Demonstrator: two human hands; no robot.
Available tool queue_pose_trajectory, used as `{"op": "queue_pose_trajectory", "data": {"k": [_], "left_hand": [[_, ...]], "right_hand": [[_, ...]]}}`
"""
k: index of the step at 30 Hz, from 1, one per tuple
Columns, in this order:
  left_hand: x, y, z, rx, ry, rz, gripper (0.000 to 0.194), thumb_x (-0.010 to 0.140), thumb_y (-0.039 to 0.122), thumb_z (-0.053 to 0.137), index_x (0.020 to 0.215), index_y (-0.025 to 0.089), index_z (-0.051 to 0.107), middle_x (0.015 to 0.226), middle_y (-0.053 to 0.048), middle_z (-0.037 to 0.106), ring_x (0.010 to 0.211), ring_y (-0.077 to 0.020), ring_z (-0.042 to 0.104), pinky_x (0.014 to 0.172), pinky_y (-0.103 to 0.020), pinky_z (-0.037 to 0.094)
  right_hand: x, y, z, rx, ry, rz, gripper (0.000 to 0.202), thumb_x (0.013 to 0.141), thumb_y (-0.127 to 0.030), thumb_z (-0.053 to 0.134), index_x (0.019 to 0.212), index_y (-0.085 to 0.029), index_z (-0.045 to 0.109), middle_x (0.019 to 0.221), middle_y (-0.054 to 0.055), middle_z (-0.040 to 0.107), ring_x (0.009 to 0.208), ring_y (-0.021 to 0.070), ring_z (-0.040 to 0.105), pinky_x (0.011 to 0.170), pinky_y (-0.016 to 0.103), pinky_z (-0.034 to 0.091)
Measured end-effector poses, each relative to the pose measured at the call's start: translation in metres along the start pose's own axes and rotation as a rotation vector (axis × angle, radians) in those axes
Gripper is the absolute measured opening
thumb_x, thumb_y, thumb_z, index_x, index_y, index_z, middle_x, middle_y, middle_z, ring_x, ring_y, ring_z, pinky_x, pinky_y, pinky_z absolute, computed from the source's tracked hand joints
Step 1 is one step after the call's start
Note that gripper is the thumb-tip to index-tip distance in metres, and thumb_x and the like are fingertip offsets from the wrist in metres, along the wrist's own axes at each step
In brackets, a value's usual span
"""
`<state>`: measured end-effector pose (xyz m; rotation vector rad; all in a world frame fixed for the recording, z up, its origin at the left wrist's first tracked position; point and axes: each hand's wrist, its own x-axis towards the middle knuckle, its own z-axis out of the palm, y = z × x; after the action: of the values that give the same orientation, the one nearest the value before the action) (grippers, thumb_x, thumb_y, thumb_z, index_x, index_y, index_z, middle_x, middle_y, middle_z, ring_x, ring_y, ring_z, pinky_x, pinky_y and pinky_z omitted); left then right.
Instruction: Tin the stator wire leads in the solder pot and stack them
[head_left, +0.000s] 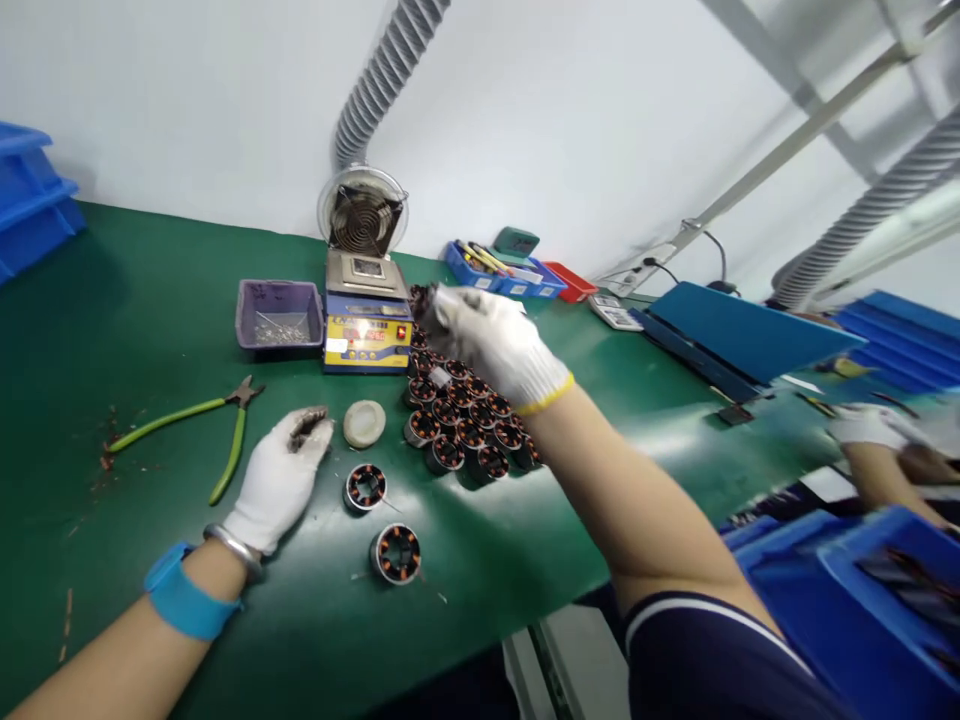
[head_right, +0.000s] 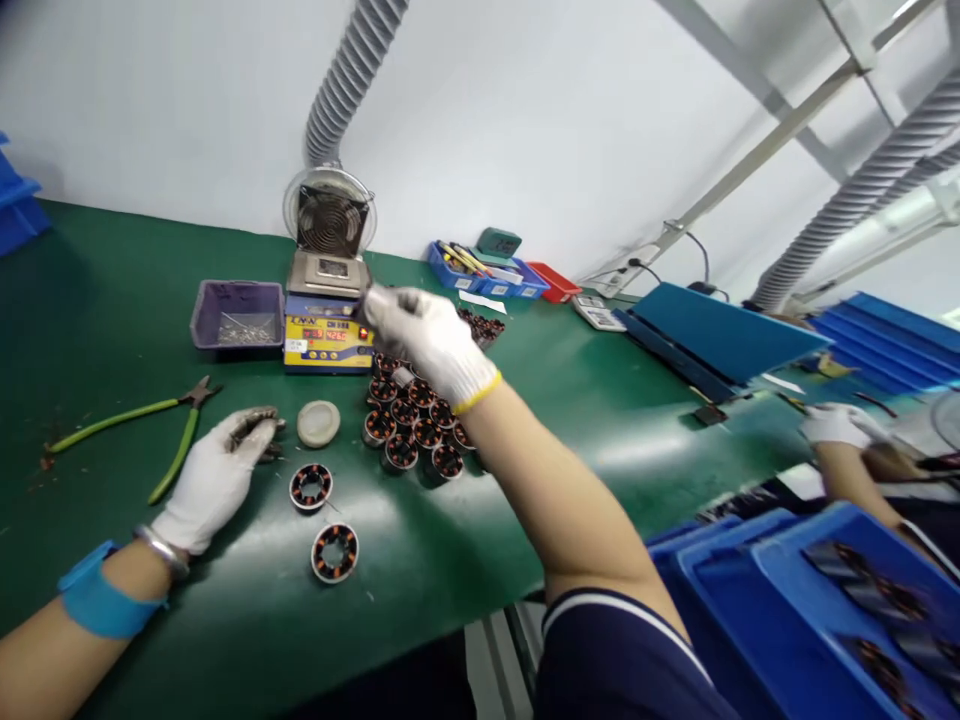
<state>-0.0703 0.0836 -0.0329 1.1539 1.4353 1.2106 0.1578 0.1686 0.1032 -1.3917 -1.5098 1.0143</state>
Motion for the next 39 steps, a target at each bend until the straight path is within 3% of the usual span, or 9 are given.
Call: {"op": "queue_pose_trajectory", "data": {"k": [4,6,10,14,18,24,29,34,39], "left_hand": [[0.001,-0.001,-0.002,0.056,0.017,-0.014,0.056,0.073,0.059,0.067,0.108,0.016,0.069,0.109,-0.013,0.075,0.101,-0.0304,0.069,0.100,-0.048,0.051],[0.002,-0.002,-0.003,0.073,0.022,-0.023,0.053,0.074,0.057,0.067,0.108,0.017,0.069,0.110,-0.012,0.074,0.103,-0.0303,0.069,0.101,-0.048,0.050],[0.001,0.000,-0.004,0.090,0.028,-0.028,0.049,0.076,0.053,0.067,0.111,0.018,0.069,0.113,-0.011,0.074,0.106,-0.0298,0.068,0.102,-0.048,0.050],[-0.005,0.011,-0.005,0.106,0.034,-0.045,0.043,0.077,0.047,0.067,0.108,0.017,0.068,0.111,-0.011,0.075,0.105,-0.0289,0.069,0.101,-0.046,0.052],[-0.010,0.019,-0.007,0.093,0.095,-0.020,0.034,0.079,0.042,0.066,0.103,0.018,0.068,0.105,-0.010,0.076,0.090,-0.0265,0.071,0.087,-0.042,0.058],[-0.015,0.022,-0.013,0.011,0.167,0.018,0.032,0.081,0.043,0.067,0.103,0.019,0.068,0.106,-0.009,0.074,0.084,-0.0228,0.069,0.080,-0.038,0.057],[-0.036,0.040,-0.019,-0.068,0.140,0.096,0.033,0.084,0.044,0.067,0.106,0.019,0.068,0.096,-0.006,0.073,0.065,-0.0148,0.061,0.053,-0.026,0.046],[-0.057,0.059,-0.026,-0.443,-0.502,-0.240,0.050,0.076,0.059,0.071,0.108,0.021,0.071,0.080,-0.005,0.071,0.048,-0.0122,0.054,0.042,-0.024,0.041],[-0.054,0.068,-0.024,-0.640,-0.265,-0.192,0.045,0.064,0.043,0.088,0.097,0.019,0.069,0.082,-0.002,0.071,0.051,-0.0088,0.055,0.044,-0.019,0.041]], "right_hand": [[-0.125,0.060,0.003,0.204,-0.077,0.201,0.055,0.057,-0.025,0.087,0.103,-0.022,0.057,0.095,0.002,0.073,0.078,0.0166,0.071,0.070,0.030,0.061],[-0.168,0.083,0.009,0.053,-0.132,0.280,0.055,0.059,-0.020,0.083,0.108,-0.023,0.057,0.102,0.005,0.073,0.087,0.0210,0.073,0.075,0.036,0.062],[-0.204,0.109,0.021,-0.386,-0.090,-0.104,0.055,0.066,-0.026,0.083,0.117,-0.022,0.062,0.128,0.012,0.066,0.120,0.0299,0.063,0.102,0.048,0.053],[-0.205,0.106,0.011,-0.541,-0.053,-0.443,0.067,0.073,-0.057,0.080,0.125,-0.021,0.061,0.124,0.014,0.068,0.116,0.0297,0.065,0.100,0.044,0.055],[-0.180,0.096,-0.010,-0.684,0.111,-0.591,0.046,0.083,-0.032,0.072,0.126,-0.019,0.060,0.129,0.015,0.065,0.121,0.0292,0.061,0.101,0.047,0.052],[-0.126,0.110,-0.015,-1.071,-0.066,-0.517,0.028,0.073,-0.021,0.073,0.101,-0.020,0.073,0.138,0.014,0.058,0.136,0.0435,0.042,0.104,0.065,0.042],[-0.123,0.077,0.004,-0.748,-0.098,-0.686,0.018,0.075,-0.025,0.075,0.092,-0.023,0.072,0.137,0.009,0.057,0.142,0.0377,0.036,0.112,0.062,0.038],[-0.112,0.024,0.039,-0.395,-0.292,-0.909,0.021,0.082,-0.032,0.074,0.099,-0.021,0.068,0.137,0.012,0.058,0.134,0.0288,0.050,0.118,0.052,0.035],[-0.106,0.025,0.056,-0.267,-0.038,-0.783,0.039,0.075,-0.027,0.081,0.111,-0.020,0.067,0.127,0.013,0.064,0.128,0.0298,0.056,0.108,0.051,0.048]]}}
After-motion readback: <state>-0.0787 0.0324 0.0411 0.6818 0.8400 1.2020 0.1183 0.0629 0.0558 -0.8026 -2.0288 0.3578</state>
